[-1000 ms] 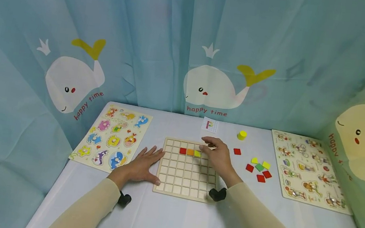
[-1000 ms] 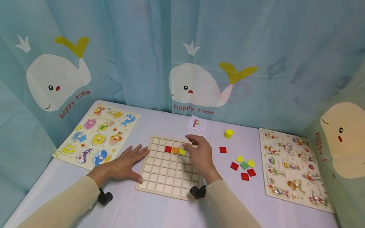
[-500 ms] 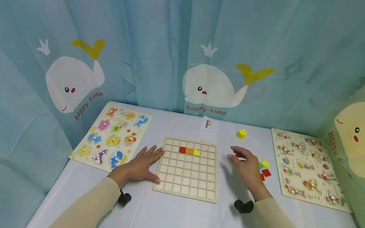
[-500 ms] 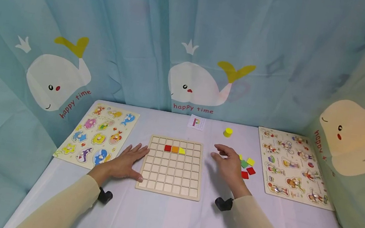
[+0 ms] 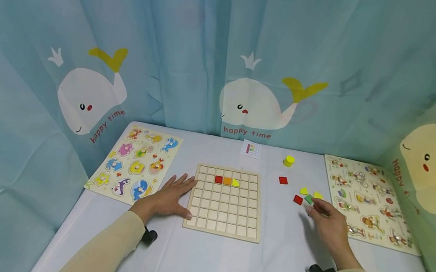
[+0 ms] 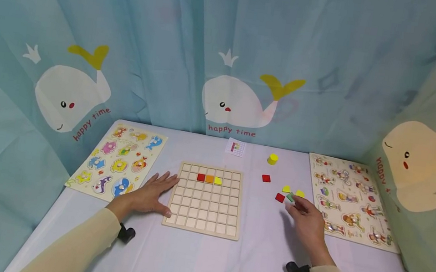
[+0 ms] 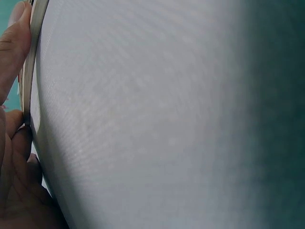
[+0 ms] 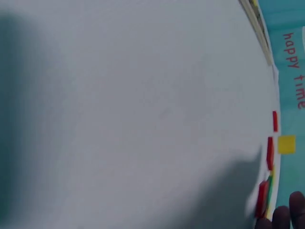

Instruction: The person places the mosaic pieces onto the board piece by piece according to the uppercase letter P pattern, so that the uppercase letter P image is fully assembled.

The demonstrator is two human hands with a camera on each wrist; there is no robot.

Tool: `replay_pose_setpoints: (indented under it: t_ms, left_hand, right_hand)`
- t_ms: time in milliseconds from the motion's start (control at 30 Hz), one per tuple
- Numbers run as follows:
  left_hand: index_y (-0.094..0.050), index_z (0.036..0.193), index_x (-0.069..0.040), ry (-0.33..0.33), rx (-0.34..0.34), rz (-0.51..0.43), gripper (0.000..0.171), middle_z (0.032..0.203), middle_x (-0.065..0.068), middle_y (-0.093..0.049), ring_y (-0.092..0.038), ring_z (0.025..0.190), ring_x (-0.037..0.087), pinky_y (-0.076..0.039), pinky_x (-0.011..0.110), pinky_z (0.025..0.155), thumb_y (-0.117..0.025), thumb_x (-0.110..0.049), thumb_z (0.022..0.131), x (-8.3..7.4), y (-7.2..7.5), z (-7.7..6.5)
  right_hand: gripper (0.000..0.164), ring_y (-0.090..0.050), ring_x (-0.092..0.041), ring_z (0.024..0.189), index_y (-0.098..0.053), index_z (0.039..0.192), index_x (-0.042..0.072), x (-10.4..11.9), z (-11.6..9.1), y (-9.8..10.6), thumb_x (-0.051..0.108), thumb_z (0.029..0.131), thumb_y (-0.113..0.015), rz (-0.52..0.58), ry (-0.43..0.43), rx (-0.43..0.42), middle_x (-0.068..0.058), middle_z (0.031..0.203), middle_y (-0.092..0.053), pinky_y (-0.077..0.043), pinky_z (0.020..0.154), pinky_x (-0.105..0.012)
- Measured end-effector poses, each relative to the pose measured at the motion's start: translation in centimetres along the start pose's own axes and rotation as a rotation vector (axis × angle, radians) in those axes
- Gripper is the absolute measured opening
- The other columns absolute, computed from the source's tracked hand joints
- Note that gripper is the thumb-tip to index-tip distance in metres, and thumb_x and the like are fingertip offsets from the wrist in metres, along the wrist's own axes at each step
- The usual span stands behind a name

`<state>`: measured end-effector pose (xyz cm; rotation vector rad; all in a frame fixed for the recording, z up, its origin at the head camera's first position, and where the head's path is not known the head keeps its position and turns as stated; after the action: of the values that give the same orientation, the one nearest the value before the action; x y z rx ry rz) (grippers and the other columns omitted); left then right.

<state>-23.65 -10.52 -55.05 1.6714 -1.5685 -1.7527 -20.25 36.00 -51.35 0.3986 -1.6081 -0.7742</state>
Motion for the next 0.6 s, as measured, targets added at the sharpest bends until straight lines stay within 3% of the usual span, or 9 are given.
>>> replay_pose_setpoints:
  t_ms: [100,167,233,500,600]
  left_hand:
    - [-0.024,0.17,-0.019,0.004,-0.003,0.0,0.117,0.178,-0.003,-0.016,-0.002,0.166,0.021,0.003,0.045,0.136,-0.089,-0.053,0.078,0.0,0.0,0.1]
    - [-0.024,0.17,-0.02,0.008,-0.005,0.0,0.117,0.178,-0.004,-0.016,-0.002,0.166,0.021,0.003,0.045,0.136,-0.089,-0.053,0.078,0.0,-0.1,0.1]
    - [-0.024,0.17,-0.02,0.013,-0.004,0.004,0.117,0.178,-0.004,-0.016,-0.002,0.166,0.021,0.003,0.044,0.136,-0.089,-0.053,0.078,0.0,-0.1,0.1]
    - [-0.023,0.17,-0.019,0.009,-0.003,0.007,0.118,0.178,-0.002,-0.016,-0.002,0.166,0.022,0.003,0.045,0.136,-0.089,-0.052,0.078,0.1,-0.1,0.1]
    - [-0.022,0.17,-0.02,0.012,0.005,0.006,0.118,0.178,-0.003,-0.015,-0.001,0.166,0.022,0.004,0.045,0.136,-0.089,-0.053,0.078,0.1,-0.1,0.1]
  right_hand:
    - [0.048,-0.065,-0.015,0.11,-0.062,0.143,-0.001,-0.9,-0.3,0.1,0.022,0.102,-0.072,-0.02,-0.024,0.012,-0.026,0.138,-0.067,-0.044,0.068,-0.004]
    - [0.049,-0.065,-0.033,0.121,-0.06,0.144,-0.002,-1.2,-0.3,-0.1,0.019,0.102,-0.072,-0.028,-0.037,0.028,-0.028,0.14,-0.065,-0.043,0.068,-0.002]
    - [0.05,-0.062,-0.043,0.128,-0.059,0.145,-0.003,-1.2,-0.3,-0.4,0.017,0.101,-0.071,-0.03,-0.039,0.043,-0.03,0.142,-0.062,-0.042,0.067,-0.001]
    - [0.044,-0.067,-0.041,0.118,-0.062,0.142,-0.001,-0.1,-0.2,-1.8,0.009,0.1,-0.069,-0.013,0.042,0.09,-0.027,0.131,-0.069,-0.051,0.068,-0.009]
    - [0.044,-0.065,-0.042,0.124,-0.062,0.142,0.0,-0.3,-0.3,-1.8,0.012,0.1,-0.07,-0.03,0.017,0.085,-0.027,0.135,-0.067,-0.059,0.079,-0.019]
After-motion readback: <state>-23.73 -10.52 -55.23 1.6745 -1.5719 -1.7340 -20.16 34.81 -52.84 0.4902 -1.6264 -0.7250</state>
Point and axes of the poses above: each hand's wrist, its own z-axis towards the middle knuckle, its own y-axis out of the back of the hand, x = y × z, the point moved 7 cm from there along z, towards the middle knuckle
